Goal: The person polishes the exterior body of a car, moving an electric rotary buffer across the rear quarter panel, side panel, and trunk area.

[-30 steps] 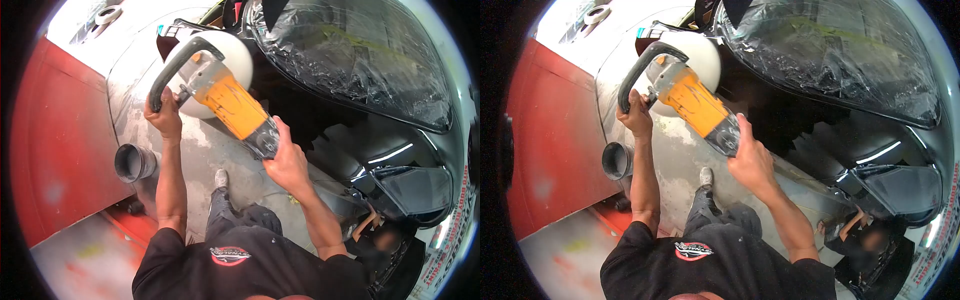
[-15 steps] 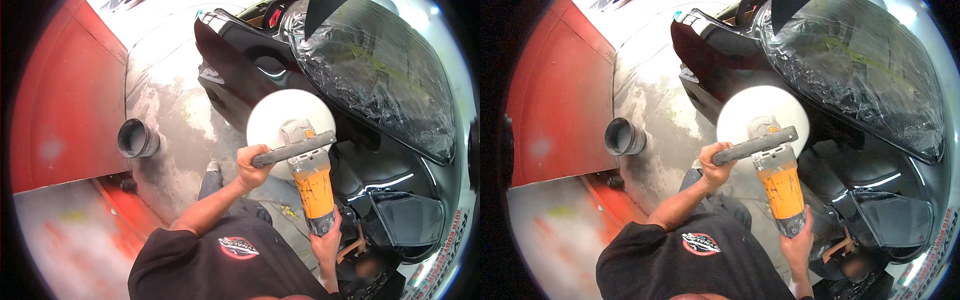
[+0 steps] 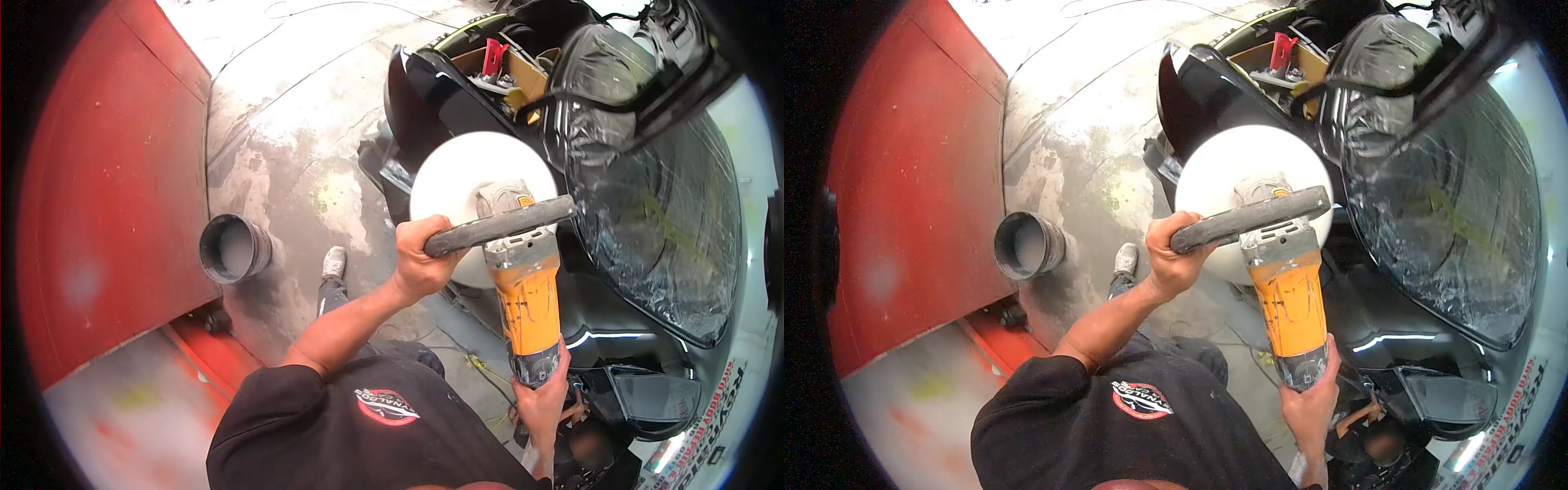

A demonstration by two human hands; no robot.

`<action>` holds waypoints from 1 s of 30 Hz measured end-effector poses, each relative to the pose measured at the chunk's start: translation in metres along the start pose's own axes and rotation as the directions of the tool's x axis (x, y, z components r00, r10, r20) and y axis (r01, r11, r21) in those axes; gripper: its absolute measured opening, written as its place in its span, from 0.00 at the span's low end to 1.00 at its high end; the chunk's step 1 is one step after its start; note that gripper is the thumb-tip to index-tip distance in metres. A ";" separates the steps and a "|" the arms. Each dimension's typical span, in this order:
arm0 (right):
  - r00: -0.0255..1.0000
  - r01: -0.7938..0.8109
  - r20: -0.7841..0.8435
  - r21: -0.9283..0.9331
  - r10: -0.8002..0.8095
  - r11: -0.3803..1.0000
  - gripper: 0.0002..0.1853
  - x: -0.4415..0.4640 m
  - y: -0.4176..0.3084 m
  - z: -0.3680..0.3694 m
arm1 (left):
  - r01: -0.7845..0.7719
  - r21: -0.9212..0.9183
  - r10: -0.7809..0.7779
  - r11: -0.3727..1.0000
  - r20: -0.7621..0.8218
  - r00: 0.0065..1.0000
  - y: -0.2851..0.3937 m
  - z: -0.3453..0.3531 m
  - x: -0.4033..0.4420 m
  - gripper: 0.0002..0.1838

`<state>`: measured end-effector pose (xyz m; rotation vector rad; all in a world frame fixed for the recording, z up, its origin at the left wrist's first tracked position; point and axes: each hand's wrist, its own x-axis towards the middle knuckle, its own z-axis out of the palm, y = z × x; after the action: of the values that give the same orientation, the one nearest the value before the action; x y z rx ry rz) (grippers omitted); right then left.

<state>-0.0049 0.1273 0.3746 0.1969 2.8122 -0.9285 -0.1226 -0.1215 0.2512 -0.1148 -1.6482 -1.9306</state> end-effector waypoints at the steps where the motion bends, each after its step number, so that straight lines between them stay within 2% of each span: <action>1: 1.000 0.002 -0.001 0.001 -0.002 1.000 0.48 0.008 -0.018 0.006 | 0.014 0.020 -0.014 1.000 0.021 1.000 -0.002 -0.010 0.018 0.09; 7: 1.000 -0.010 0.021 0.076 0.008 0.997 0.47 0.054 -0.095 0.049 | 0.040 0.077 -0.040 0.996 -0.005 0.999 -0.011 -0.074 0.095 0.05; 9: 0.999 -0.010 0.043 0.103 0.006 0.995 0.47 0.069 -0.123 0.061 | 0.062 0.026 -0.059 0.998 -0.105 0.993 -0.033 -0.092 0.105 0.02; 11: 0.997 0.074 0.027 0.105 -0.077 0.992 0.47 0.088 -0.121 0.081 | 0.055 0.007 -0.053 0.998 -0.134 0.990 -0.053 -0.116 0.123 0.03; 13: 0.996 -0.025 0.084 -0.013 0.026 1.000 0.46 0.103 -0.139 0.092 | 0.152 -0.166 -0.185 0.974 -0.205 0.961 -0.040 -0.122 0.144 0.04; 14: 0.998 0.044 0.046 0.004 -0.044 0.999 0.45 0.105 -0.138 0.099 | 0.133 -0.155 -0.160 0.979 -0.174 0.972 -0.041 -0.131 0.150 0.04; 18: 0.993 -0.015 0.116 0.065 0.007 0.998 0.48 0.088 -0.131 0.103 | 0.084 -0.060 -0.091 0.995 -0.138 0.986 -0.018 -0.142 0.133 0.05; 19: 0.989 -0.051 0.144 0.099 0.037 0.994 0.49 0.076 -0.124 0.102 | 0.071 -0.017 -0.073 0.997 -0.121 0.990 -0.021 -0.152 0.118 0.06; 21: 0.983 -0.066 0.180 0.215 0.027 0.974 0.52 0.049 -0.107 0.107 | -0.132 0.340 0.152 0.931 -0.032 0.988 -0.009 -0.160 0.089 0.08; 23: 0.976 -0.020 0.208 0.355 -0.058 0.935 0.56 0.024 -0.076 0.122 | -0.037 0.195 0.034 0.980 0.018 0.999 0.034 -0.147 0.074 0.08; 24: 0.973 0.008 0.209 0.376 -0.093 0.927 0.59 0.011 -0.060 0.131 | -0.079 0.166 0.062 0.983 0.103 0.993 0.041 -0.147 0.066 0.09; 25: 0.972 -0.030 0.223 0.415 -0.070 0.910 0.59 -0.002 -0.048 0.140 | -0.029 0.156 -0.008 0.987 0.227 0.974 0.039 -0.155 0.053 0.09; 27: 0.967 -0.109 0.254 0.489 -0.022 0.866 0.59 -0.029 -0.027 0.156 | -0.132 0.232 0.046 0.964 0.340 0.939 0.048 -0.147 0.038 0.09; 29: 0.980 -0.105 0.197 0.540 -0.004 0.835 0.56 -0.052 -0.006 0.170 | -0.289 0.189 0.184 0.938 0.436 0.881 0.058 -0.134 0.027 0.12; 30: 0.986 -0.105 0.166 0.537 0.017 0.837 0.55 -0.064 0.006 0.175 | -0.304 0.150 0.207 0.941 0.455 0.866 0.069 -0.125 0.023 0.11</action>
<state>0.0796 0.0225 0.2460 0.2697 2.3151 -1.6348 -0.0705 -0.2495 0.2934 -0.6893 -2.0006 -1.5810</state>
